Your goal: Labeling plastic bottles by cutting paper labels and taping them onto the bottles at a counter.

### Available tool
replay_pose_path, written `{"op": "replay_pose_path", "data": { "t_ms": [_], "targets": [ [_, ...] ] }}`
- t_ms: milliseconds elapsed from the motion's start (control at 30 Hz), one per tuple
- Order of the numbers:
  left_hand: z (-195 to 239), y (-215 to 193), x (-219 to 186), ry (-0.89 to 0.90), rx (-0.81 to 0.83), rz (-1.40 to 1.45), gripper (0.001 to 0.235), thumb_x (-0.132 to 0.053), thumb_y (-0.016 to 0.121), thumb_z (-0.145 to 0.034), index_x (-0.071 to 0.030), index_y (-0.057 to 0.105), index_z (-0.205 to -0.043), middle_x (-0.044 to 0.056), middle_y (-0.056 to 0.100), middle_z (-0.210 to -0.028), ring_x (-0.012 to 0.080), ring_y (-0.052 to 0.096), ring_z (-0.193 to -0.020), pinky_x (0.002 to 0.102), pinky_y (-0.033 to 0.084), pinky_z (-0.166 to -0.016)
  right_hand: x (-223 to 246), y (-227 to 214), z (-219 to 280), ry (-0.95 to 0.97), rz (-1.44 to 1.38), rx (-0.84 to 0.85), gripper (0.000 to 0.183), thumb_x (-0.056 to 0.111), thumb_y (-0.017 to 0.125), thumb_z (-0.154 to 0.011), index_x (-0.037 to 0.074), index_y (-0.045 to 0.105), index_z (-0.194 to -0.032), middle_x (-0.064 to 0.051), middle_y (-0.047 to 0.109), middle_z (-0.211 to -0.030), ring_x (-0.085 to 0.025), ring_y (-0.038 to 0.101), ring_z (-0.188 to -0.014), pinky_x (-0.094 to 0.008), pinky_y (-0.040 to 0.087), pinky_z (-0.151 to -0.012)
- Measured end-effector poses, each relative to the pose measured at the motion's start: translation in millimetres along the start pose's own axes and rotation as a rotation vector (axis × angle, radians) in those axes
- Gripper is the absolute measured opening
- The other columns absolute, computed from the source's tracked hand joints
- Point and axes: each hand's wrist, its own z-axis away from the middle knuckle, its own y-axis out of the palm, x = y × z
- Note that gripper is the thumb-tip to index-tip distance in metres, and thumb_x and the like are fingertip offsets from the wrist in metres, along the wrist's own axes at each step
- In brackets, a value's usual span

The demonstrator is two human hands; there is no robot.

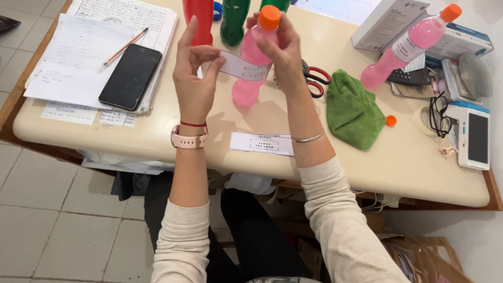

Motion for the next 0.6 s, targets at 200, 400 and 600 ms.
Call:
{"op": "replay_pose_path", "data": {
  "t_ms": [200,400,600],
  "targets": [
    [3.2,-22.8,-7.5,0.049,-0.001,0.098,0.079,0.015,0.085,-0.108,-0.021,0.045,-0.166,0.011,0.083,-0.111,0.0199,0.082,-0.112,0.040,0.066,-0.122,24.0,5.1,-8.9,0.045,0.245,-0.043,0.024,0.022,0.081,-0.105,0.007,0.072,-0.121,-0.007,0.076,-0.116,-0.019,0.072,-0.106,-0.033,0.062,-0.094],
    [-1.4,-27.5,-0.7,0.005,-0.067,0.135,0.072,0.011,0.089,-0.105,-0.015,0.051,-0.159,0.013,0.086,-0.119,0.0187,0.085,-0.110,0.034,0.065,-0.114,38.2,6.7,-11.3,0.088,0.413,-0.047,0.029,0.030,0.084,-0.102,0.006,0.076,-0.116,-0.005,0.078,-0.109,-0.016,0.072,-0.097,-0.028,0.059,-0.084],
    [-16.6,-11.8,13.9,-0.018,-0.127,0.207,0.063,0.013,0.088,-0.101,-0.014,0.055,-0.148,0.016,0.088,-0.103,0.0183,0.084,-0.104,0.033,0.065,-0.109,39.9,4.9,-14.6,0.114,0.330,0.036,0.025,0.024,0.082,-0.103,0.006,0.077,-0.119,-0.008,0.079,-0.116,-0.019,0.074,-0.105,-0.031,0.063,-0.091]
  ]
}}
